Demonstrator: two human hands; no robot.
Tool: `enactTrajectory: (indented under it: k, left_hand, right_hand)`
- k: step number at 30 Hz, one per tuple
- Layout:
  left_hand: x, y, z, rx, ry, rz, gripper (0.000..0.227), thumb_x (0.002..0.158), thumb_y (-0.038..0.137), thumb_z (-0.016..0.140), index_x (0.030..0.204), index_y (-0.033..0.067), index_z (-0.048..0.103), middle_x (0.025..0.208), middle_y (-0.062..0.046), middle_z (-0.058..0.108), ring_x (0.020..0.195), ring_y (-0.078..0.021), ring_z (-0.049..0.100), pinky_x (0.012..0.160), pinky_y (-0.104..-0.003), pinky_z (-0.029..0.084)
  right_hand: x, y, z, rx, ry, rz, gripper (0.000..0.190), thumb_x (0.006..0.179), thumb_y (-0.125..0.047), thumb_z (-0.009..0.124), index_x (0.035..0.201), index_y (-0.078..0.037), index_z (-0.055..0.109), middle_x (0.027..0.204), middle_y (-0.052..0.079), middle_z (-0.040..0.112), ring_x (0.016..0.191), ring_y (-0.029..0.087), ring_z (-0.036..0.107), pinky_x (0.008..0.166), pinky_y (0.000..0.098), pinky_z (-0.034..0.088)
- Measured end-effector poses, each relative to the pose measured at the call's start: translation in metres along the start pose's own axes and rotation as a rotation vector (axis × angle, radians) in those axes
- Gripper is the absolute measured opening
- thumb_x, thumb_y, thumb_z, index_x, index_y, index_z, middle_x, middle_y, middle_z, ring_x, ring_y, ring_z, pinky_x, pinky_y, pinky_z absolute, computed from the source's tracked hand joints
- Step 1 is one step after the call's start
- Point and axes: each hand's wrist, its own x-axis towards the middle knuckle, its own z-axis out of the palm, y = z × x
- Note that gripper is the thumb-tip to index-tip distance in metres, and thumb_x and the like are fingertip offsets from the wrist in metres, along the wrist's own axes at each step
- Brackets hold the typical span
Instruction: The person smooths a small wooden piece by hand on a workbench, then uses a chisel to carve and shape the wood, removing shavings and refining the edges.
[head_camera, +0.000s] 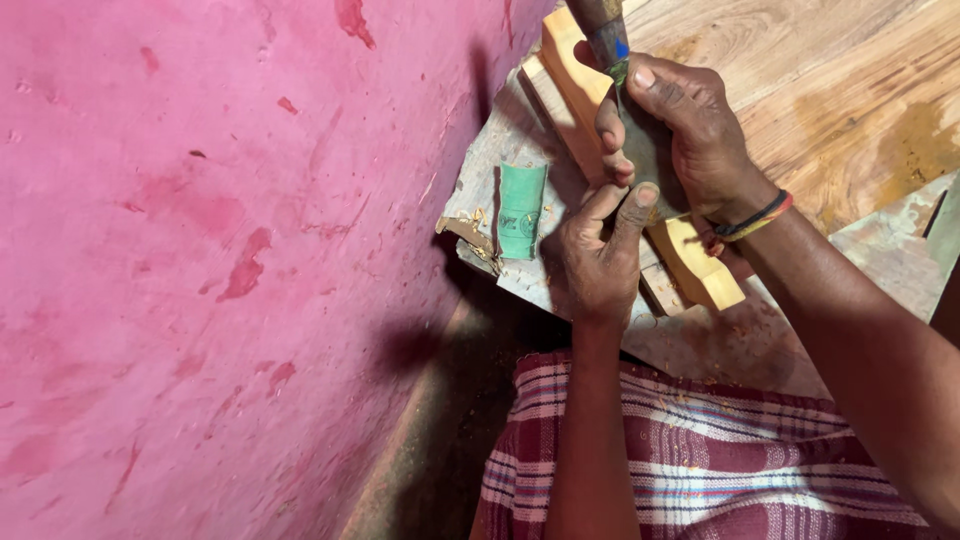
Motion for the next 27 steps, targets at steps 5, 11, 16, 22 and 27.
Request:
enactTrajectory:
  k: [5,11,16,22,27]
  left_hand:
    - [0.002,-0.008,0.001,-0.062,-0.016,0.035,0.029,0.104,0.016,0.072,0.119,-0.0088,0.069,0.119,-0.01,0.07,0.11,-0.0131,0.062,0.097,-0.028,0.053]
    - [0.002,-0.005,0.001,-0.198,-0.017,-0.063,0.027,0.102,0.014,0.07,0.115,-0.0087,0.07,0.119,-0.006,0.066,0.096,-0.0099,0.061,0.075,-0.026,0.06]
    - [-0.003,-0.002,0.0,-0.145,-0.054,-0.057,0.024,0.105,0.014,0.069,0.111,-0.009,0.071,0.115,-0.006,0.067,0.093,-0.0093,0.061,0.076,-0.026,0.057]
    - [-0.009,0.001,0.001,-0.041,-0.05,-0.003,0.025,0.107,0.016,0.069,0.103,-0.0084,0.069,0.098,-0.003,0.066,0.086,-0.0079,0.058,0.08,-0.025,0.051]
    - [-0.008,-0.002,0.006,-0.175,-0.023,-0.126,0.026,0.103,0.02,0.069,0.105,-0.0065,0.07,0.101,-0.002,0.065,0.085,-0.0088,0.058,0.076,-0.025,0.052]
  right_hand:
    - [0.002,-0.002,-0.003,-0.041,-0.021,-0.024,0.056,0.115,-0.034,0.05,0.153,0.008,0.05,0.081,0.005,0.06,0.062,0.01,0.055,0.058,0.0251,0.05]
    - [0.003,0.001,0.002,-0.035,-0.016,0.0,0.056,0.114,-0.034,0.049,0.151,0.008,0.052,0.08,0.004,0.059,0.061,0.01,0.055,0.057,0.0254,0.05]
    - [0.0,0.0,-0.003,-0.083,-0.009,0.019,0.052,0.112,-0.033,0.048,0.142,0.008,0.057,0.076,0.005,0.058,0.057,0.011,0.057,0.053,0.0257,0.052]
    - [-0.008,0.002,-0.003,0.01,0.032,0.055,0.047,0.116,-0.029,0.047,0.132,0.012,0.061,0.082,0.007,0.06,0.065,0.012,0.058,0.059,0.0261,0.053]
    - [-0.006,0.0,-0.008,0.1,0.033,0.085,0.049,0.112,-0.029,0.052,0.136,0.012,0.061,0.082,0.007,0.06,0.062,0.015,0.06,0.057,0.0271,0.053]
